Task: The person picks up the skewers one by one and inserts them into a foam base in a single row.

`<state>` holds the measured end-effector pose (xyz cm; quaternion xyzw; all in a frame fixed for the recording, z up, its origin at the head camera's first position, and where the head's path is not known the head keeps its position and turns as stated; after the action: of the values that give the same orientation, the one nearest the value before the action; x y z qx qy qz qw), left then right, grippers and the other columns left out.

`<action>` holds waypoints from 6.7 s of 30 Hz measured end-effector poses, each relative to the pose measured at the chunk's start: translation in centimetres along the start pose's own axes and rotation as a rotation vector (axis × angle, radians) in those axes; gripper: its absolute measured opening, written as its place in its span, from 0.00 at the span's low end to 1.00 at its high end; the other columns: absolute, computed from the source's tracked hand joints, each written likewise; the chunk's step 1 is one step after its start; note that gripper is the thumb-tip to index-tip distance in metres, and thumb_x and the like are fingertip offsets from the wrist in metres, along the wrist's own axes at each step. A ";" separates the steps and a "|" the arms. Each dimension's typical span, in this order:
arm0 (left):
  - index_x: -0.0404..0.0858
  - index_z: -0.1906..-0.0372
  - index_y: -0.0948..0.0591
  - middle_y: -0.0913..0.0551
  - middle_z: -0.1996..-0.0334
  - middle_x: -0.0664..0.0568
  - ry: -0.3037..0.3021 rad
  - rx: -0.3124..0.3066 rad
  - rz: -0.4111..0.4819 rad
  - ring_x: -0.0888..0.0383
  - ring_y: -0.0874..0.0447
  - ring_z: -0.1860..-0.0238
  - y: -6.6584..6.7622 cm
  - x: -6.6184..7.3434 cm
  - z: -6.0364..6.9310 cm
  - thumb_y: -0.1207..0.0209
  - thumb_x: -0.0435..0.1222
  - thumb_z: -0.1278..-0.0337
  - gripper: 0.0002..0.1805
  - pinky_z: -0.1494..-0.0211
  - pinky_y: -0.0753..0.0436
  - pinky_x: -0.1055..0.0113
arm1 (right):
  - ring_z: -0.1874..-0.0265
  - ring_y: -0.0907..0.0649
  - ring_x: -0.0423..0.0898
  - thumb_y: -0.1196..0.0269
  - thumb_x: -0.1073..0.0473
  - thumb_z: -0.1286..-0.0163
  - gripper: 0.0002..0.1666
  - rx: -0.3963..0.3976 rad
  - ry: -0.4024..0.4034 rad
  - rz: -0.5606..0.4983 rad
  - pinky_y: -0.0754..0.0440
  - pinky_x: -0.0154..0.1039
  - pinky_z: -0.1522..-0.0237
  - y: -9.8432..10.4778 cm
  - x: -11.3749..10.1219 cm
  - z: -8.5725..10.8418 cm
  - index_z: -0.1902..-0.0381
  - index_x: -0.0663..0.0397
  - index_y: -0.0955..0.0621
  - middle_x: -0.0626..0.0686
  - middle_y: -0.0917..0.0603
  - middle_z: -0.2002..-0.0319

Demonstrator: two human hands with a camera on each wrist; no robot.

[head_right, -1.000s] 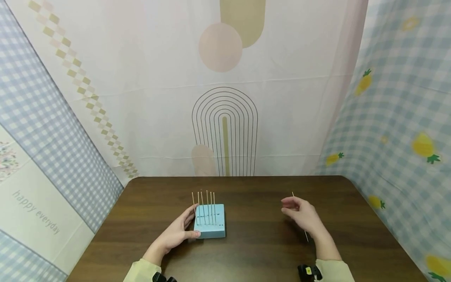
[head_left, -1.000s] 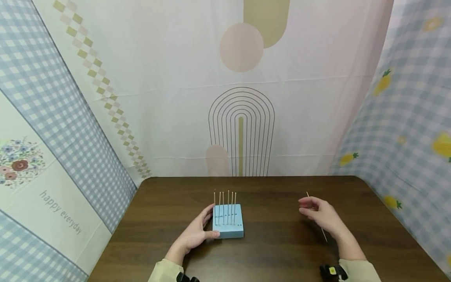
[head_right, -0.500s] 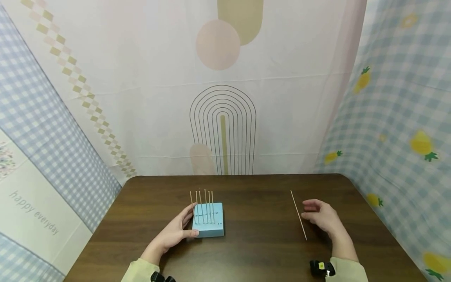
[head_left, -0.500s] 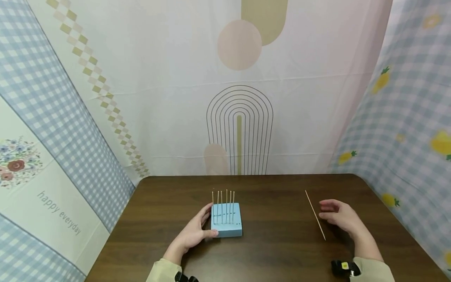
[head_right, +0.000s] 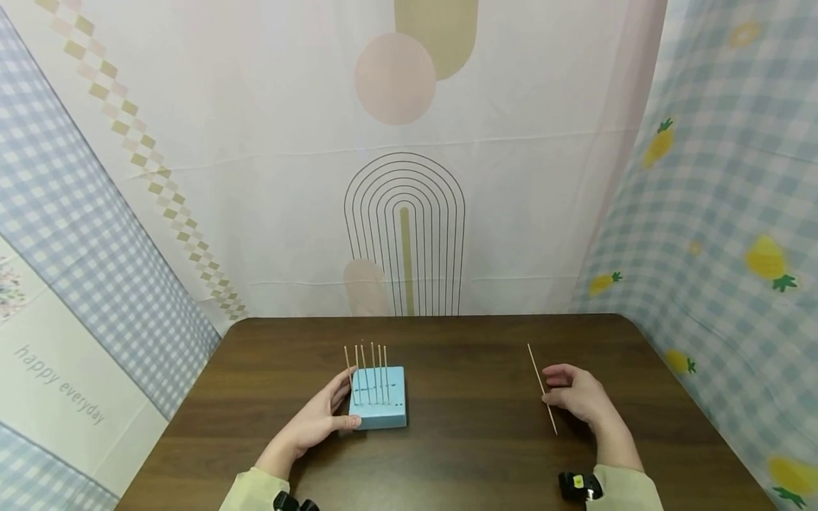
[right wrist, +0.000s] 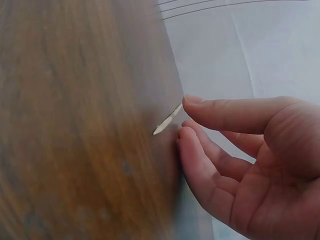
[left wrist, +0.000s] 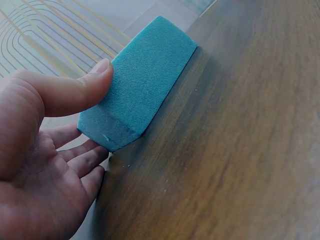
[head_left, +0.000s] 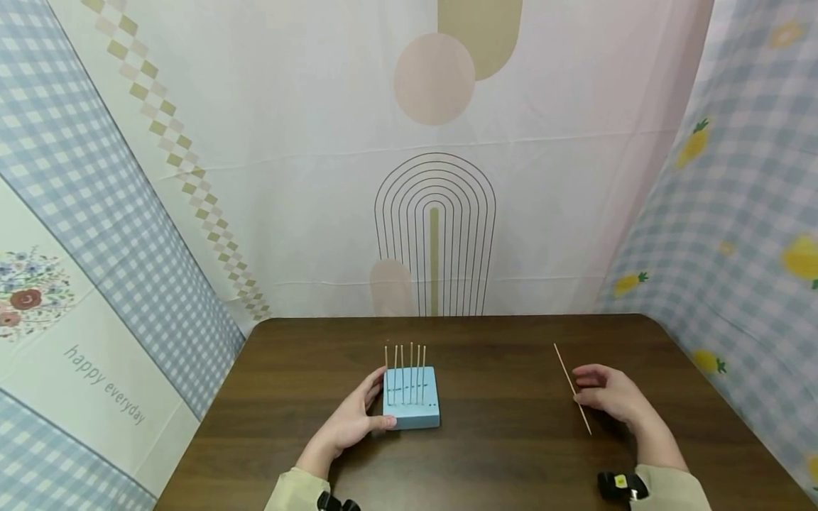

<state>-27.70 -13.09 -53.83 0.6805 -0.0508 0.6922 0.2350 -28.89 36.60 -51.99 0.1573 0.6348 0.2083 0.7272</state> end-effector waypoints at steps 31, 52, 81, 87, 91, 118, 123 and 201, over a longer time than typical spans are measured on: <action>0.40 0.12 0.48 0.48 0.15 0.36 0.005 -0.003 -0.001 0.34 0.51 0.16 0.1 -0.4 -0.2 0.24 0.32 0.40 0.58 0.21 0.42 0.37 | 0.53 0.16 0.55 0.23 0.74 0.47 0.28 0.086 -0.035 0.106 0.15 0.38 0.63 -0.6 -0.2 -0.1 0.48 0.72 0.19 0.62 0.14 0.54; 0.40 0.12 0.48 0.48 0.15 0.36 0.014 -0.003 -0.010 0.33 0.51 0.16 0.0 -0.4 0.0 0.24 0.32 0.39 0.58 0.21 0.41 0.36 | 0.44 0.19 0.64 0.33 0.79 0.43 0.47 -0.021 -0.028 0.050 0.14 0.45 0.58 -0.8 -0.5 0.1 0.25 0.72 0.33 0.76 0.24 0.38; 0.40 0.12 0.47 0.47 0.15 0.36 0.013 -0.005 -0.013 0.35 0.50 0.16 0.1 -0.1 -0.3 0.24 0.32 0.40 0.58 0.21 0.41 0.37 | 0.48 0.13 0.53 0.39 0.65 0.19 0.32 -0.063 0.000 -0.164 0.12 0.42 0.51 -1.3 -1.6 -0.1 0.25 0.76 0.34 0.67 0.15 0.45; 0.41 0.12 0.47 0.48 0.15 0.36 0.021 0.000 -0.004 0.35 0.50 0.16 0.1 -0.1 -0.4 0.24 0.32 0.40 0.58 0.22 0.40 0.37 | 0.52 0.13 0.51 0.39 0.65 0.19 0.29 -0.048 0.034 -0.189 0.12 0.42 0.53 -1.7 -2.0 -0.2 0.27 0.75 0.32 0.64 0.14 0.48; 0.42 0.12 0.47 0.48 0.15 0.36 0.022 -0.001 -0.004 0.35 0.50 0.16 0.1 -0.2 -0.4 0.24 0.32 0.40 0.57 0.22 0.39 0.37 | 0.54 0.13 0.51 0.38 0.65 0.19 0.28 -0.033 0.050 -0.192 0.11 0.43 0.55 -2.1 -2.4 -0.2 0.29 0.75 0.30 0.63 0.15 0.50; 0.41 0.12 0.48 0.49 0.15 0.35 0.029 -0.023 0.021 0.34 0.51 0.16 -0.4 -0.7 0.0 0.24 0.32 0.39 0.57 0.22 0.39 0.36 | 0.53 0.11 0.56 0.30 0.64 0.25 0.20 -0.038 0.221 -0.371 0.11 0.47 0.52 -10.9 -9.4 0.7 0.42 0.70 0.21 0.64 0.15 0.52; 0.41 0.12 0.47 0.49 0.15 0.35 0.021 -0.023 0.021 0.34 0.52 0.16 -0.3 -0.7 -0.2 0.24 0.33 0.39 0.57 0.22 0.39 0.37 | 0.58 0.11 0.50 0.27 0.67 0.29 0.14 -0.017 0.242 -0.421 0.11 0.50 0.51 -13.8 -11.7 1.0 0.50 0.67 0.19 0.60 0.14 0.57; 0.41 0.12 0.47 0.47 0.15 0.36 0.015 0.003 0.009 0.34 0.50 0.16 0.1 -0.5 -0.3 0.23 0.33 0.40 0.58 0.20 0.42 0.37 | 0.64 0.12 0.39 0.27 0.64 0.27 0.03 -0.072 0.438 -0.044 0.14 0.35 0.57 -20.8 -14.6 1.5 0.61 0.52 0.13 0.43 0.11 0.65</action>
<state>-28.06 -13.17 -54.27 0.6753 -0.0510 0.6985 0.2313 -26.80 11.29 -49.51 0.0686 0.7730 0.2442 0.5814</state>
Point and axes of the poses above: each hand's wrist, its own z-axis away from the middle knuckle, its own y-axis out of the back of the hand, x = y × z, the point moved 5 cm from there along -z, towards the middle knuckle
